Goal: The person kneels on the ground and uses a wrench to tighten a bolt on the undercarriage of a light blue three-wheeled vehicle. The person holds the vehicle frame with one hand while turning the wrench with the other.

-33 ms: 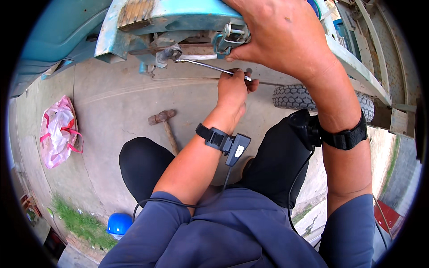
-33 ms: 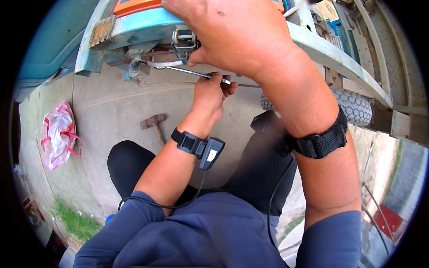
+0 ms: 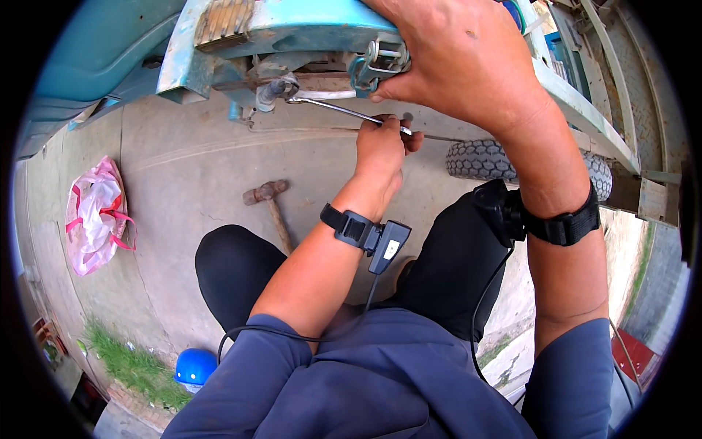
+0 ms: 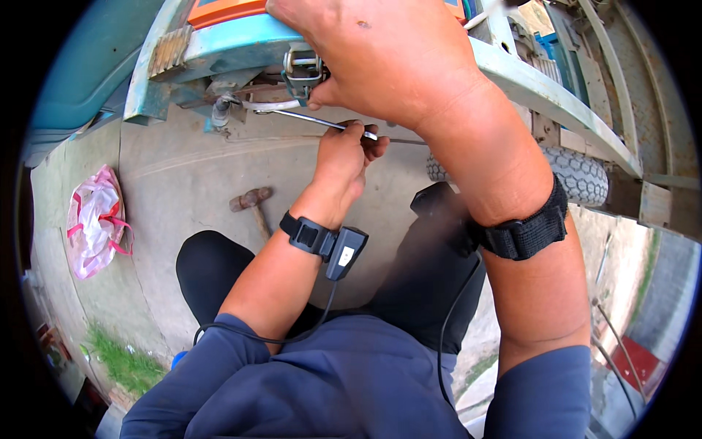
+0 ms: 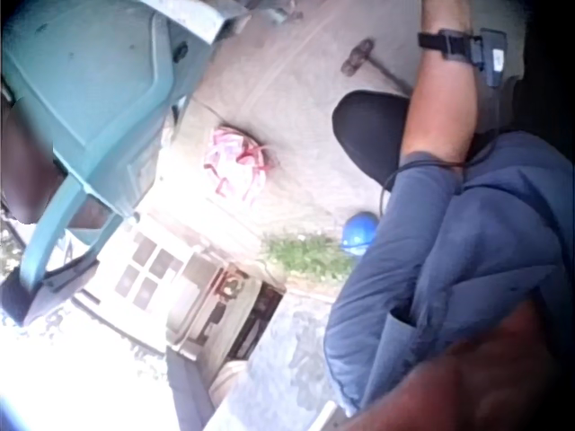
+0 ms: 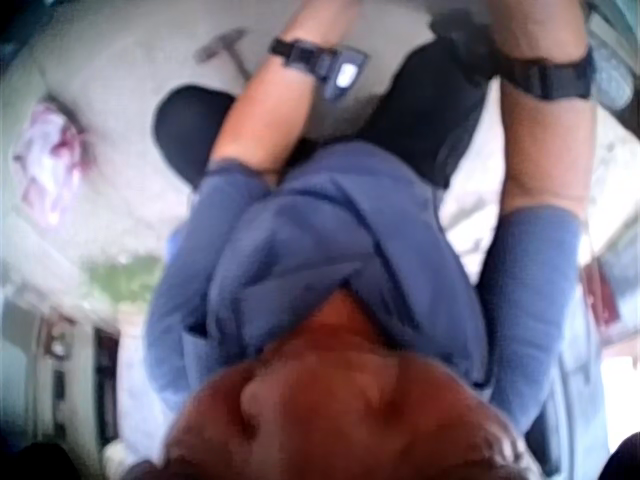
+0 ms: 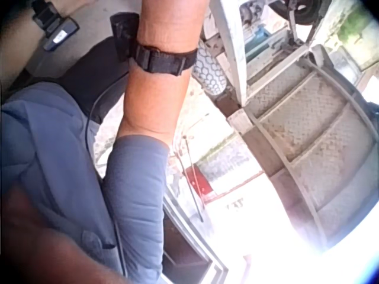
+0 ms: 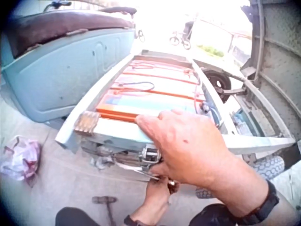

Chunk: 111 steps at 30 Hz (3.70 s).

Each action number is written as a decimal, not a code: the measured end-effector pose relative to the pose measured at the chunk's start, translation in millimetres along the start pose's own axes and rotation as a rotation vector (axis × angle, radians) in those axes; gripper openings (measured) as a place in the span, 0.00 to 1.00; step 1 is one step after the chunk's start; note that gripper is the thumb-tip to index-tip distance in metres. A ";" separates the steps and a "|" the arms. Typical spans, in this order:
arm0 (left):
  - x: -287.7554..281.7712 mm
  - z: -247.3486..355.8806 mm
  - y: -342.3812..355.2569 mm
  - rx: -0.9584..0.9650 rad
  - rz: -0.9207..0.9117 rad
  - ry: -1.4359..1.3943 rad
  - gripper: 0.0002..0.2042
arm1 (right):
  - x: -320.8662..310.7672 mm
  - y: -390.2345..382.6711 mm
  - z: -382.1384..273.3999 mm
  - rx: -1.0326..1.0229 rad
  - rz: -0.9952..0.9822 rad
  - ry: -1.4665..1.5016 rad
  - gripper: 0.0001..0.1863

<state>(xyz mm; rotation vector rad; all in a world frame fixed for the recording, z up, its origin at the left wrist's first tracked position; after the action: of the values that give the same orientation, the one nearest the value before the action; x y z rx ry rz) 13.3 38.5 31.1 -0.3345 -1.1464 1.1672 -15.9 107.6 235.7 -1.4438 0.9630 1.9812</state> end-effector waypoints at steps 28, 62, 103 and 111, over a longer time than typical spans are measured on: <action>1.5 48.9 -73.3 -0.087 -0.378 -0.263 0.11 | -6.9 -3.0 4.7 0.094 -0.115 -0.049 0.39; -14.0 51.1 -58.3 0.035 -0.414 -0.266 0.11 | 0.1 -6.4 1.8 0.026 0.011 -0.058 0.37; -30.2 4.8 33.0 0.144 0.108 0.263 0.07 | -3.0 -2.3 1.9 0.020 -0.023 0.012 0.38; -31.9 4.6 28.4 0.127 0.095 0.227 0.05 | -4.2 0.4 2.2 0.038 -0.060 -0.001 0.38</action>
<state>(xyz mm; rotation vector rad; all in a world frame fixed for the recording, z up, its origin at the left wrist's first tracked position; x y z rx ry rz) -4.2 21.8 -4.4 -0.4162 -0.8625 1.2441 -16.2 109.1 240.2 -1.4342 0.9411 1.9104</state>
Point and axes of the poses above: each hand's wrist, its own y-axis towards the middle knuckle, its own x-axis out of the palm, z = x × y, the point moved 1 cm from there along y, towards the middle knuckle, and after that the axes turned 13 degrees about -x, right-handed, at the moved point
